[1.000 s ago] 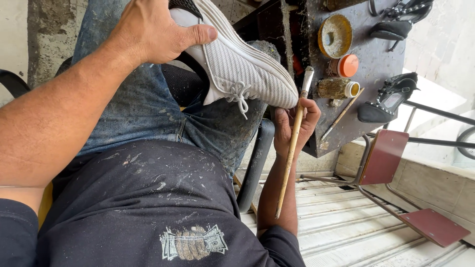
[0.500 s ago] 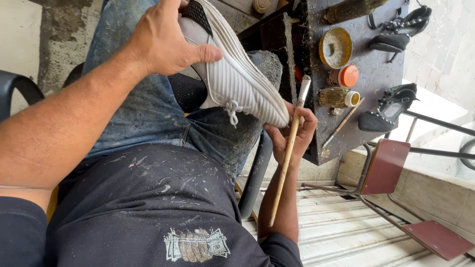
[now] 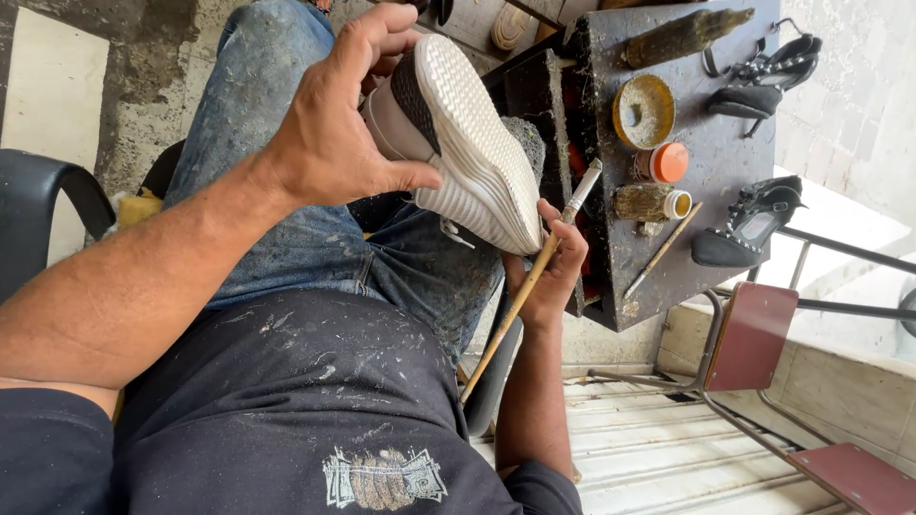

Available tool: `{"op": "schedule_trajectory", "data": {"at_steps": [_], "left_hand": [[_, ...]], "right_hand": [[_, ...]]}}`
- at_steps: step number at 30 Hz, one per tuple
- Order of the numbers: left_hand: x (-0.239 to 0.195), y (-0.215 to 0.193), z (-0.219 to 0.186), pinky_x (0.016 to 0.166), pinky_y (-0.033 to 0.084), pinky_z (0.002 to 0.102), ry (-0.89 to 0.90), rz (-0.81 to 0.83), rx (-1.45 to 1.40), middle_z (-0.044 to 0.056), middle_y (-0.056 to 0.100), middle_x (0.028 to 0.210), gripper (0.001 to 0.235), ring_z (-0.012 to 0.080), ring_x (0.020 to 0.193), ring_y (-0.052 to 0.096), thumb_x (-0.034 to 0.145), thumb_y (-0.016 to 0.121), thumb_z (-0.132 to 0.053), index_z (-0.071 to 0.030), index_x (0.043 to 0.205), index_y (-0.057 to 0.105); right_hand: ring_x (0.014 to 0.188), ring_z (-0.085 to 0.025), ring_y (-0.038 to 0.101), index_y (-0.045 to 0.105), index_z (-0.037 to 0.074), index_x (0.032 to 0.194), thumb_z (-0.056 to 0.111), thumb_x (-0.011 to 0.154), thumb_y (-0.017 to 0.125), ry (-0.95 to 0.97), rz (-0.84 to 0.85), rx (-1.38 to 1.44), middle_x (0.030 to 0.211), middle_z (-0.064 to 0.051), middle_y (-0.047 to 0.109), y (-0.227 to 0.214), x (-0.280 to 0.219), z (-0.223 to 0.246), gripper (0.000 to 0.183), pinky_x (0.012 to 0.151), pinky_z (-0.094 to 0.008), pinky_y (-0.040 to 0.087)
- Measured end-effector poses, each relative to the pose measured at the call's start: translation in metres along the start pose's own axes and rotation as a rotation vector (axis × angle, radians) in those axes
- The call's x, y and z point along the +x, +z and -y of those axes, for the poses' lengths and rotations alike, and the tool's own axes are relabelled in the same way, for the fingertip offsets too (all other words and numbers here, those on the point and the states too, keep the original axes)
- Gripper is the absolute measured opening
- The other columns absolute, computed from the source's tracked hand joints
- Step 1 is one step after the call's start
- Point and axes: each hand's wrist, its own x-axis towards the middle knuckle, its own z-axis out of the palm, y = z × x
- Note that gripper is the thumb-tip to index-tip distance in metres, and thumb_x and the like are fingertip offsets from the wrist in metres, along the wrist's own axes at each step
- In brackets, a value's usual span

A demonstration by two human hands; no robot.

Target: Applying blue dye to the midsole and sole of a white sneaker using a brush

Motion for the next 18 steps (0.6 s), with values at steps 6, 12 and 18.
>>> {"op": "schedule_trajectory", "data": {"at_steps": [6, 12, 18], "left_hand": [[-0.012, -0.001, -0.011, 0.111, 0.053, 0.046, 0.17, 0.089, 0.022, 0.02, 0.051, 0.149, 0.101, 0.0365, 0.132, 0.058, 0.082, 0.098, -0.038, -0.003, 0.15, 0.033], [-0.052, -0.01, 0.055, 0.079, 0.049, 0.046, 0.408, 0.154, 0.247, 0.03, 0.046, 0.133, 0.092, 0.0359, 0.112, 0.048, 0.097, 0.091, 0.015, 0.003, 0.159, 0.024], [-0.116, -0.013, 0.065, 0.102, 0.064, 0.06, 0.41, 0.052, 0.552, 0.037, 0.054, 0.135, 0.04, 0.0543, 0.122, 0.067, 0.105, 0.073, 0.007, 0.012, 0.128, 0.041]], "right_hand": [[0.151, -0.034, 0.044, 0.03, 0.017, 0.144, 0.029, 0.09, 0.083, 0.089, 0.109, 0.257, 0.158, -0.024, 0.043, -0.013, -0.011, 0.009, 0.076, 0.106, -0.045, 0.056], [0.148, -0.032, 0.049, 0.036, 0.017, 0.143, 0.013, 0.09, 0.086, 0.07, 0.088, 0.247, 0.156, -0.022, 0.046, -0.017, -0.017, 0.009, 0.074, 0.114, -0.047, 0.053], [0.121, -0.029, 0.064, 0.04, 0.02, 0.131, 0.002, 0.09, 0.082, 0.17, -0.101, 0.349, 0.128, -0.022, 0.06, 0.007, -0.041, 0.009, 0.061, 0.091, -0.036, 0.059]]}}
